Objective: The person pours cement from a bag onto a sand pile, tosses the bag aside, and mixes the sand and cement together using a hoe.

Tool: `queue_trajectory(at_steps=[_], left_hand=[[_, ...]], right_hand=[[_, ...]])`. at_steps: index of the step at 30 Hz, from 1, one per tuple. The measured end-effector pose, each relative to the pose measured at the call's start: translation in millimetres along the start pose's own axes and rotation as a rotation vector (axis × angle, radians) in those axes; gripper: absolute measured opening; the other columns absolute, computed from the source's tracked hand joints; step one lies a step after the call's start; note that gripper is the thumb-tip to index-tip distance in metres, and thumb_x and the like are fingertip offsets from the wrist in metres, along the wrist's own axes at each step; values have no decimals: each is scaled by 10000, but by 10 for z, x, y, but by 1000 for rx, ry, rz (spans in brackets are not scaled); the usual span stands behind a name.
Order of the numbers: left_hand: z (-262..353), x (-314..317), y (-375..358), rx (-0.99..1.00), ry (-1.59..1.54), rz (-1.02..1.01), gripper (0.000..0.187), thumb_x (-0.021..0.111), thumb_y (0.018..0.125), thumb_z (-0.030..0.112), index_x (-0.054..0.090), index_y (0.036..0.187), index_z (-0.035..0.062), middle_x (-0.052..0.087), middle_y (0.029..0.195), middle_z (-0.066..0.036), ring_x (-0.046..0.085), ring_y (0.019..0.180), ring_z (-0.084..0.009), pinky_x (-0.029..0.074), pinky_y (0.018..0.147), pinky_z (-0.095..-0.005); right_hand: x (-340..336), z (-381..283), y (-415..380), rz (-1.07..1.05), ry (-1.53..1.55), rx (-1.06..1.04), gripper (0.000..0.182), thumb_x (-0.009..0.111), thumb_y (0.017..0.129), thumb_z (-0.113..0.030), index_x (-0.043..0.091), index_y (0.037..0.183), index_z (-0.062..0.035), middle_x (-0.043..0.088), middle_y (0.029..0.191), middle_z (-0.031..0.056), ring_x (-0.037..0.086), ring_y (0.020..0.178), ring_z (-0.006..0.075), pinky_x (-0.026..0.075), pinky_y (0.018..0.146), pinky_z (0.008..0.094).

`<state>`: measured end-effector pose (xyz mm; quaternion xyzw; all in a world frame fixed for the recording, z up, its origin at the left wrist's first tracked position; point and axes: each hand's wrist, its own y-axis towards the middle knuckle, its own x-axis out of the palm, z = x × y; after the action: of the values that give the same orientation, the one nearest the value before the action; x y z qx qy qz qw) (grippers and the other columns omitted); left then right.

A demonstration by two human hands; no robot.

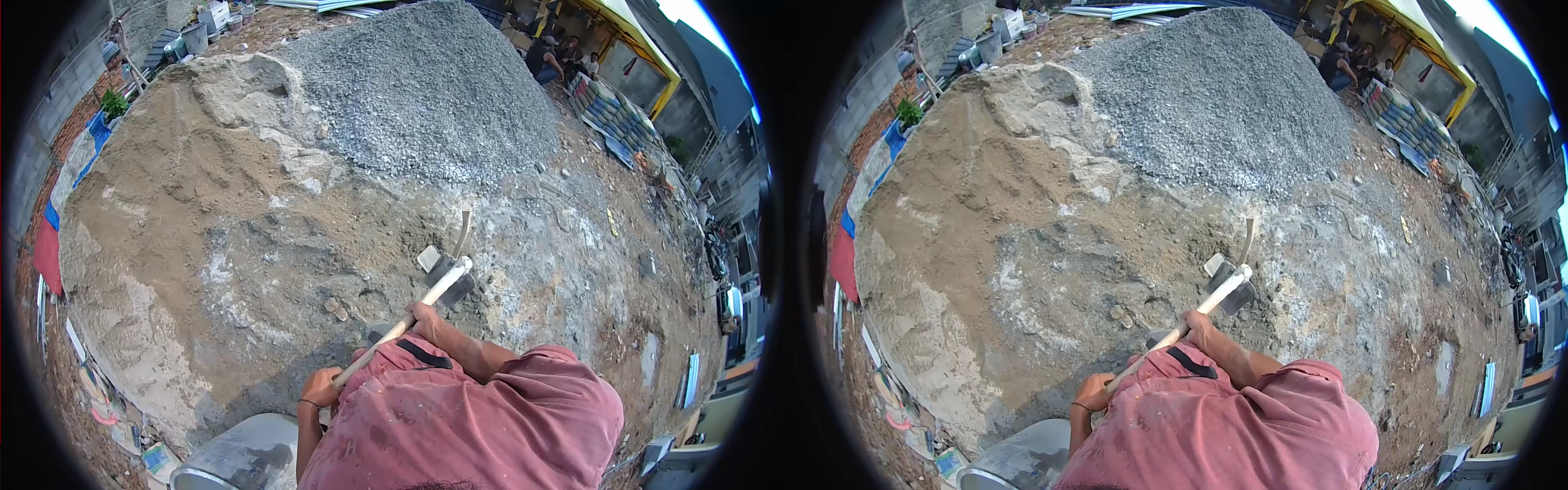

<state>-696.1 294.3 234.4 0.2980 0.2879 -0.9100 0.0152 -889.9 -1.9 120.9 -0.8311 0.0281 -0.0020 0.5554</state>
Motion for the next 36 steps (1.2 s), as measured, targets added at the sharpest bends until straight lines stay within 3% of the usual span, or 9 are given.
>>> queue_trajectory(at_steps=[5, 9, 12, 14, 21, 27, 30, 32, 36], left_hand=[[-43, 3, 250, -40, 23, 28, 383, 770, 774, 451, 751, 1018, 155, 726, 999, -195, 686, 956, -423, 540, 800, -492], [184, -175, 463, -158, 39, -9, 357, 762, 801, 445, 761, 1044, 183, 733, 1000, -197, 693, 954, -421, 551, 805, -494], [194, -386, 565, -242, 37, -51, 269, 730, 819, 379, 756, 1002, 185, 734, 976, -202, 698, 936, -419, 546, 805, -505], [109, -583, 599, -95, 119, 14, 301, 711, 772, 289, 719, 1035, 142, 727, 965, -211, 683, 958, -433, 534, 845, -519], [-91, -1523, 794, -221, -72, -15, 460, 724, 757, 264, 704, 1167, 55, 722, 1038, -244, 692, 986, -419, 532, 860, -487], [-1378, -1223, 1239, -133, -508, 19, 401, 710, 834, 280, 695, 1156, 41, 724, 1003, -221, 709, 932, -382, 534, 825, -438], [-2130, -1323, 1833, 7, -590, 205, 350, 717, 889, 279, 672, 1145, 44, 711, 925, -207, 712, 865, -336, 533, 768, -422], [-2757, -1499, 2328, 23, -642, 377, 301, 709, 898, 252, 673, 1124, 56, 708, 871, -143, 696, 786, -280, 532, 732, -388], [-3964, -1721, 3170, -120, -989, 485, 143, 678, 933, 165, 670, 1023, 55, 635, 800, -16, 590, 613, -141, 488, 571, -336]], right_hand=[[194, -84, 306, -10, -121, -44, 352, 668, 875, -101, 591, 1172, 70, 637, 1088, 221, 654, 995, 372, 567, 862, 508], [429, -151, 480, 74, -109, 23, 356, 641, 883, -95, 581, 1187, 79, 631, 1101, 228, 650, 1006, 362, 559, 856, 500], [674, -160, 565, 99, -48, 33, 375, 585, 913, -172, 566, 1204, 64, 619, 1143, 255, 636, 1042, 369, 536, 853, 507], [921, -338, 372, 84, -82, 85, 395, 563, 917, -246, 559, 1184, 45, 607, 1131, 266, 632, 1028, 379, 521, 840, 505], [2196, -710, 201, -65, 86, -121, 94, 577, 920, -97, 570, 985, -30, 531, 829, 103, 558, 704, 268, 502, 615, 459], [3766, -754, -268, -386, -138, -383, 119, 550, 974, -125, 550, 966, -6, 533, 731, 82, 530, 569, 215, 476, 493, 384], [4908, -530, -324, -504, -315, -618, 145, 580, 876, -57, 542, 999, 11, 553, 733, 94, 565, 545, 197, 501, 465, 345], [5809, -257, -4, -600, -420, -802, 160, 564, 966, -121, 541, 1065, 3, 565, 764, 84, 554, 571, 174, 501, 503, 322], [7567, 520, 1005, -624, -820, -1014, 211, 637, 957, -165, 570, 1015, 26, 581, 727, 63, 584, 564, 166, 494, 499, 336]])
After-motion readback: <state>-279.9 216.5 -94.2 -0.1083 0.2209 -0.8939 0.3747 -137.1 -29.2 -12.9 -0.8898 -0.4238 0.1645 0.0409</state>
